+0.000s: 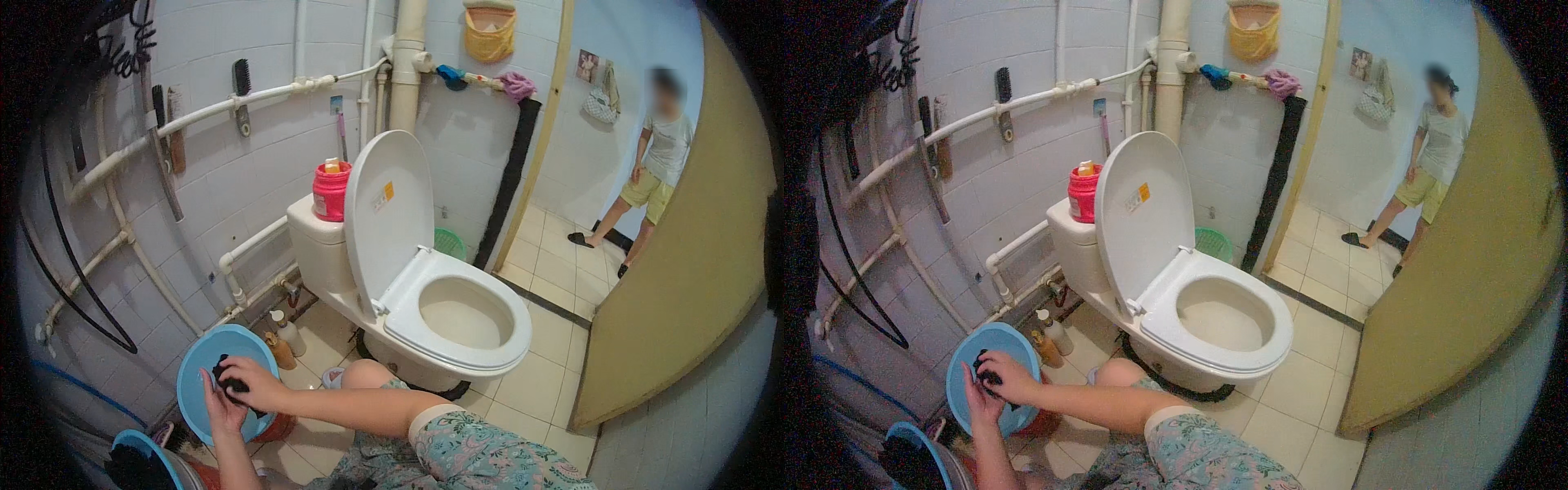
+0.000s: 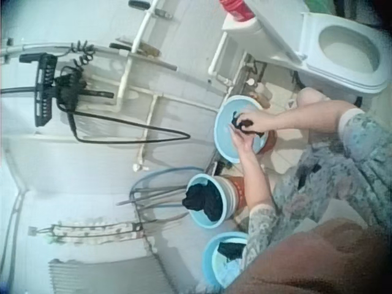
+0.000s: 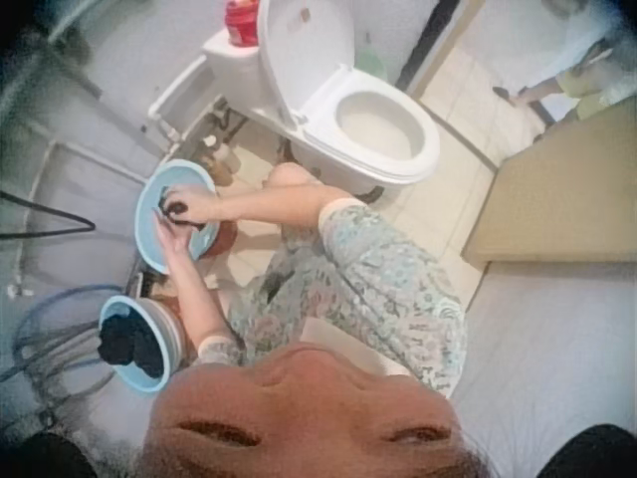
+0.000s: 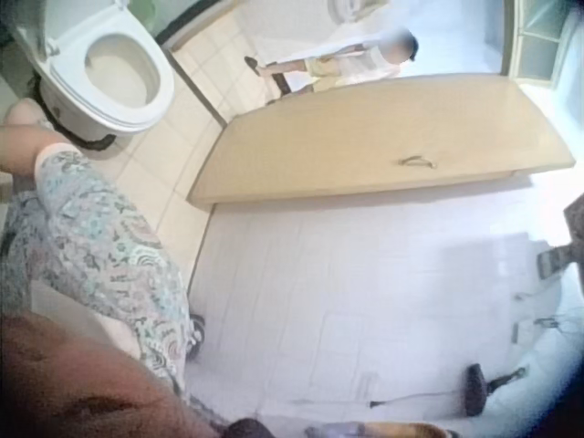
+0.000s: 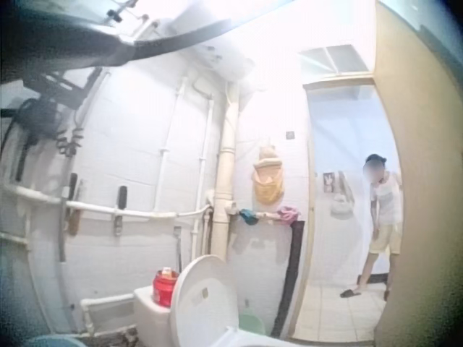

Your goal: The person sits on the floor and washes a black garment by hand in a blue basin. They repeatedly submerge, wring, and scrub the item, then apply liquid detergent from a bottle and continue scrubbing to create suds.

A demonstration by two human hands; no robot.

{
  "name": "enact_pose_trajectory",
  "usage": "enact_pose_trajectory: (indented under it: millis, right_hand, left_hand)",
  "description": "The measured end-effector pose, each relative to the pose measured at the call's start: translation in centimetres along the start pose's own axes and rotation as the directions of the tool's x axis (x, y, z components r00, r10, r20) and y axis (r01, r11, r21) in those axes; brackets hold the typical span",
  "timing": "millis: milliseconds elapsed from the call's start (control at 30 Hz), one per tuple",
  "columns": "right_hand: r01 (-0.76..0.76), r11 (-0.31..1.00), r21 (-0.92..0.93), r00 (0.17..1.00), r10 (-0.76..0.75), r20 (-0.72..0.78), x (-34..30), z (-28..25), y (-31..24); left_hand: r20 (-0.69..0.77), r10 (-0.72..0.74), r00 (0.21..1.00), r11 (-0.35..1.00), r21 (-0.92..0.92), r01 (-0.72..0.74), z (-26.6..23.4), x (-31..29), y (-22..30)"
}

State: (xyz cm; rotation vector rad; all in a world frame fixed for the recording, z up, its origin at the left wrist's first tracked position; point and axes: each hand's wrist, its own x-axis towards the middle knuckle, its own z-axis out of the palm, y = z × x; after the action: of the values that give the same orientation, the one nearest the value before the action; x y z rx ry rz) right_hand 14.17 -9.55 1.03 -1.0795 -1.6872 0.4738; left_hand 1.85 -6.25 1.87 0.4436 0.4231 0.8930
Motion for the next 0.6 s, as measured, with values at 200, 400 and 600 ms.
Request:
enact_pose_trajectory:
  millis: [200,400,600]
  right_hand:
    - [0.354,0.927,-0.124,0.924,-0.326,0.199,1.0,2.9,-2.9]
    - [0.122,0.99,-0.073,0.972,-0.104,0.209,3.5,5.5,0.8]
    - [-0.618,0.595,0.513,0.767,0.599,0.23,5.4,7.0,4.3]
  left_hand:
    - [-0.105,0.144,0.984,0.982,-0.108,-0.156,-4.7,3.5,1.9]
    - [-0.315,0.112,0.943,0.955,-0.227,-0.189,-6.7,3.3,1.3]
    - [-0.447,0.089,0.89,0.989,-0.064,-0.131,-6.7,2.7,0.3]
